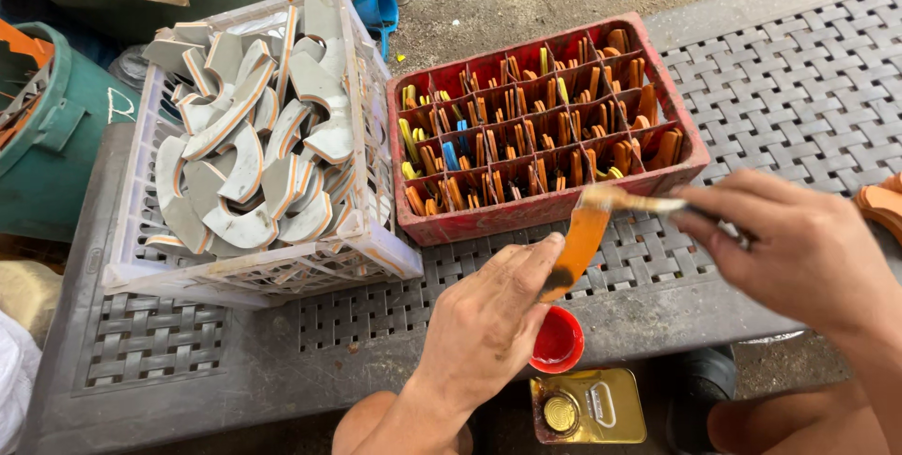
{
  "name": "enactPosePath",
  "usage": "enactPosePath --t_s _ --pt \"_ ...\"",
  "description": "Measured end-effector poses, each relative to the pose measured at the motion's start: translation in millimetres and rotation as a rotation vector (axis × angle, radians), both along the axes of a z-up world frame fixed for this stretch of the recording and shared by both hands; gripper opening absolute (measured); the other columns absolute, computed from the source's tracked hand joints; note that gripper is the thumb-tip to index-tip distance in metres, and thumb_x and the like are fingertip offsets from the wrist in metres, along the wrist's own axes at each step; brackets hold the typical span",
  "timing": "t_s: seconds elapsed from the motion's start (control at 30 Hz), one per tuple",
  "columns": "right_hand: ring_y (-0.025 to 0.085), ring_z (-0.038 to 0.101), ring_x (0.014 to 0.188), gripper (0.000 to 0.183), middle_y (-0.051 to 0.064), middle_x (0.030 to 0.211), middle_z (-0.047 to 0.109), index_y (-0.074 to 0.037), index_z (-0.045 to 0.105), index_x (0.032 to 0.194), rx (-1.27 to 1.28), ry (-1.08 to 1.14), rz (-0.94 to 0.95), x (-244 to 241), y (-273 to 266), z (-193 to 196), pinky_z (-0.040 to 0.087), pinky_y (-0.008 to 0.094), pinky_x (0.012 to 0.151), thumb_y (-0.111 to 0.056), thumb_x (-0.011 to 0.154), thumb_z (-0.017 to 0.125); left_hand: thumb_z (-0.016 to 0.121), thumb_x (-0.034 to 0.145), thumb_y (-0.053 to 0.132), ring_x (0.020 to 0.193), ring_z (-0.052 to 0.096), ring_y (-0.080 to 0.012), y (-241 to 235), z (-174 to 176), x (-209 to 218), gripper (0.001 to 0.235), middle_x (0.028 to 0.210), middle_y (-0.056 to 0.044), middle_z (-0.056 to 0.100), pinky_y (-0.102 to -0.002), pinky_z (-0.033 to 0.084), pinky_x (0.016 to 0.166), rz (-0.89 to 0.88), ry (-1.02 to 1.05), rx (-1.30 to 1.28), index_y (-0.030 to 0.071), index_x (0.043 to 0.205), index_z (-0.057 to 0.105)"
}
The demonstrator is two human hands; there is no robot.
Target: The person paints the soles of slipper-like objects using a brush dipped in red liquid. They pick up each slipper from a white crate, apply the coating, and place the finished items into a red crate with dividers.
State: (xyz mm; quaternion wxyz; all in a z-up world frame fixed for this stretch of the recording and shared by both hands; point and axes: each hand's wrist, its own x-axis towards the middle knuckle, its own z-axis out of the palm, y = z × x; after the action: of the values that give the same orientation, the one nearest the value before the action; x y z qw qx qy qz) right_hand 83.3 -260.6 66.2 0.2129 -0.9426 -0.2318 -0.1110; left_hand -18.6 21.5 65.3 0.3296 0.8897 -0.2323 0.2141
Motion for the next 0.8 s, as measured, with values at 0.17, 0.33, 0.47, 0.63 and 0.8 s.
enactPosePath --t_s 0.17,0.33,0.47,0.63,0.8 --pt "0.014 0.065 0.058 0.028 0.001 0.086 0.074 -0.01 0.08 0.101 0.151 0.013 0.167 2.5 3.3 9.2 0.054 0.029 0.05 -0.021 0.075 0.081 0.078 0.081 0.0 0.119 0.069 -0.0336 -1.2 -0.5 0.3 0.079 0.129 -0.014 0.069 -0.042 0.059 0.093 -0.006 -0.001 0.022 0.009 0.152 0.044" --pt "0.016 0.063 0.055 0.026 0.006 0.085 0.072 -0.006 0.079 0.112 0.035 -0.087 -0.082 -1.0 1.6 10.1 0.052 0.032 0.053 -0.017 0.089 0.081 0.082 0.082 0.006 0.112 0.07 -0.0328 -2.8 -6.9 1.2 0.084 0.128 -0.017 0.069 -0.042 0.059 0.091 0.019 0.094 0.014 0.009 0.154 0.039" --pt "0.015 0.063 0.059 0.03 0.004 0.086 0.071 -0.008 0.078 0.114 0.105 -0.034 -0.026 -7.1 4.0 13.4 0.053 0.031 0.053 -0.021 0.087 0.078 0.085 0.08 0.01 0.116 0.072 -0.0317 -5.8 -11.3 3.2 0.091 0.127 -0.015 0.071 -0.042 0.059 0.095 0.054 0.113 -0.055 0.007 0.155 0.033" --pt "0.025 0.067 0.056 0.026 0.005 0.084 0.072 -0.01 0.08 0.101 0.034 -0.09 0.127 -28.1 26.1 -5.0 0.054 0.038 0.051 -0.027 0.081 0.082 0.085 0.08 0.007 0.114 0.073 -0.0356 -6.9 -17.6 3.1 0.094 0.127 -0.016 0.071 -0.043 0.061 0.095 0.109 0.113 -0.086 0.004 0.156 0.029" --pt "0.025 0.069 0.054 0.032 0.002 0.082 0.073 -0.012 0.081 0.103 0.07 0.069 0.328 -26.1 32.9 -6.8 0.057 0.036 0.05 -0.026 0.074 0.083 0.086 0.08 0.01 0.107 0.075 -0.0348 -6.9 -17.7 1.8 0.097 0.127 -0.017 0.071 -0.041 0.063 0.086 0.155 0.158 -0.128 0.002 0.155 0.026"
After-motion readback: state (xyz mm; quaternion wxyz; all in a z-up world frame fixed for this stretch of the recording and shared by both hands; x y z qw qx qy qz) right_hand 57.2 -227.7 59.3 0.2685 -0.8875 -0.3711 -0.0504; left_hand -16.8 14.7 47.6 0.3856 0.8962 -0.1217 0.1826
